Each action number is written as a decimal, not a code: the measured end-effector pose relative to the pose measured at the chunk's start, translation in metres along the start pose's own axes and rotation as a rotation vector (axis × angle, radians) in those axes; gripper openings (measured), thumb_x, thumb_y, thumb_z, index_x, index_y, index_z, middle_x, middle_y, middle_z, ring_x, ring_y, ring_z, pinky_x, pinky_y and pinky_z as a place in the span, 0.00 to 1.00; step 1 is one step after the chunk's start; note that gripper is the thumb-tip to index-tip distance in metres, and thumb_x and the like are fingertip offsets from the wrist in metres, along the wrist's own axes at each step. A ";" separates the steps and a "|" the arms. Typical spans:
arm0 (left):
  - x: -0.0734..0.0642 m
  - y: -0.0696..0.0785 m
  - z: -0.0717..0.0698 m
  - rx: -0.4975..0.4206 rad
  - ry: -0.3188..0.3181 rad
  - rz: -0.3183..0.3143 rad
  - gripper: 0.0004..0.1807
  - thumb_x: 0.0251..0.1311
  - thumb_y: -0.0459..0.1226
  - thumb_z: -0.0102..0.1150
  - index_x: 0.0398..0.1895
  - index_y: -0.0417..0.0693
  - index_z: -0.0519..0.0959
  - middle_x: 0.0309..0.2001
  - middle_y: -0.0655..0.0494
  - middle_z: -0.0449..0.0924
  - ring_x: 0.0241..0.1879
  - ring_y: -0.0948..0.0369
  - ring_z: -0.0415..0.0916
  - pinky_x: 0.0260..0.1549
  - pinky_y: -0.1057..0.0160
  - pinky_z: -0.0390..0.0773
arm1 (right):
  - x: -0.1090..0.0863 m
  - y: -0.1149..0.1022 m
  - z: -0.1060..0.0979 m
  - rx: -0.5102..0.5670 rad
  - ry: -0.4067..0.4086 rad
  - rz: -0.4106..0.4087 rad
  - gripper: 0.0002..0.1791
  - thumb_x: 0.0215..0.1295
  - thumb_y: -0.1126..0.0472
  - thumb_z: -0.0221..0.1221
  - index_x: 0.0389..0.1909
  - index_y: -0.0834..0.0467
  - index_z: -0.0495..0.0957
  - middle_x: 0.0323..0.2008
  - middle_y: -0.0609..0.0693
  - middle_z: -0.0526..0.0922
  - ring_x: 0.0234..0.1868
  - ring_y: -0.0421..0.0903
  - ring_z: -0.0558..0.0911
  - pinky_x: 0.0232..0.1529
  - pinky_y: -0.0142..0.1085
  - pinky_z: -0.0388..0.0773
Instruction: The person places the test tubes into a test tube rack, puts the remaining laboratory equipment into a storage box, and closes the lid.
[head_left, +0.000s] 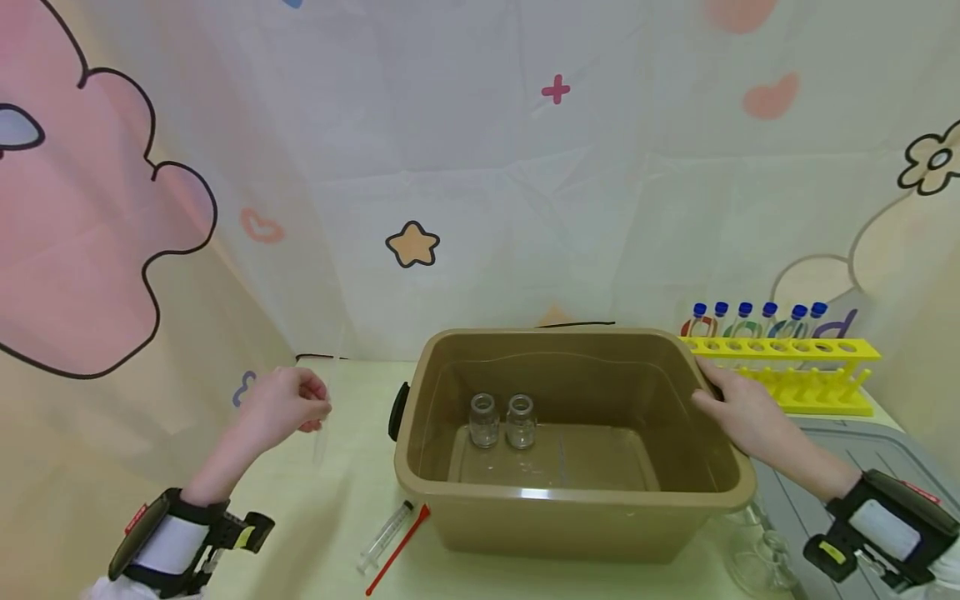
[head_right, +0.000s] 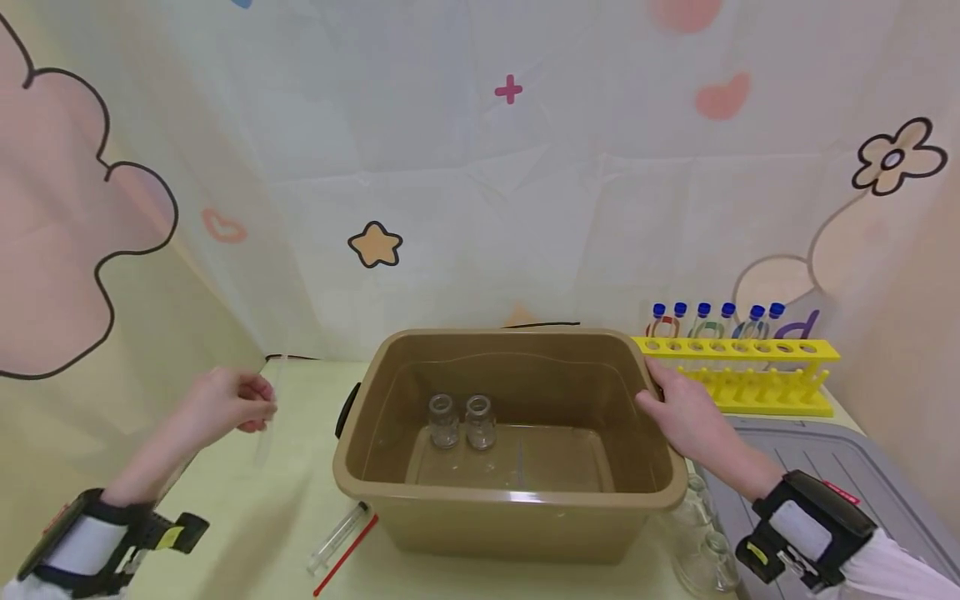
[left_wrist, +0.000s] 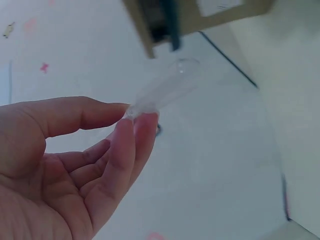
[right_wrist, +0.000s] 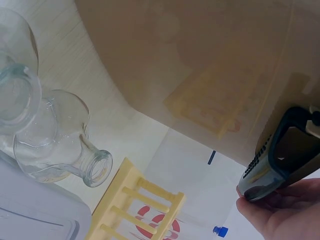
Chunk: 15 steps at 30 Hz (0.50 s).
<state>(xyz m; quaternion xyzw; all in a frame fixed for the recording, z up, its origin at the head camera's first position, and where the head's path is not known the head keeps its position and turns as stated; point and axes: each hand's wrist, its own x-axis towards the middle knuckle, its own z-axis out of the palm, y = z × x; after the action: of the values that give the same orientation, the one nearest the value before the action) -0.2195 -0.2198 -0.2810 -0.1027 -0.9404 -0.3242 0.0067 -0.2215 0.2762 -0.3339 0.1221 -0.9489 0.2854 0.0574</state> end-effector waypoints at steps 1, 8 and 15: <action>0.002 0.008 -0.003 -0.007 0.009 0.008 0.02 0.51 0.27 0.55 0.27 0.34 0.74 0.21 0.52 0.75 0.20 0.59 0.74 0.20 0.62 0.72 | 0.000 0.000 0.000 0.000 0.001 -0.001 0.29 0.69 0.60 0.45 0.64 0.74 0.50 0.51 0.73 0.67 0.39 0.57 0.76 0.40 0.52 0.71; 0.021 0.061 -0.014 -0.014 0.009 0.048 0.06 0.56 0.31 0.55 0.33 0.34 0.75 0.26 0.50 0.77 0.24 0.59 0.76 0.28 0.59 0.74 | 0.000 0.000 0.000 -0.014 0.007 -0.002 0.30 0.68 0.60 0.44 0.63 0.74 0.50 0.51 0.73 0.67 0.39 0.58 0.75 0.40 0.53 0.71; 0.048 0.106 0.003 -0.018 0.005 0.096 0.03 0.53 0.30 0.55 0.30 0.38 0.76 0.24 0.52 0.78 0.23 0.59 0.76 0.25 0.63 0.71 | 0.000 -0.001 -0.001 -0.017 0.006 -0.007 0.29 0.68 0.60 0.45 0.63 0.75 0.50 0.51 0.74 0.67 0.39 0.58 0.76 0.40 0.53 0.71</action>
<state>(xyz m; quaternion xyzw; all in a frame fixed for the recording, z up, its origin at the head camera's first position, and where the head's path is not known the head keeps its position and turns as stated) -0.2451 -0.1273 -0.2145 -0.1472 -0.9314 -0.3322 0.0236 -0.2215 0.2758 -0.3329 0.1244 -0.9506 0.2775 0.0621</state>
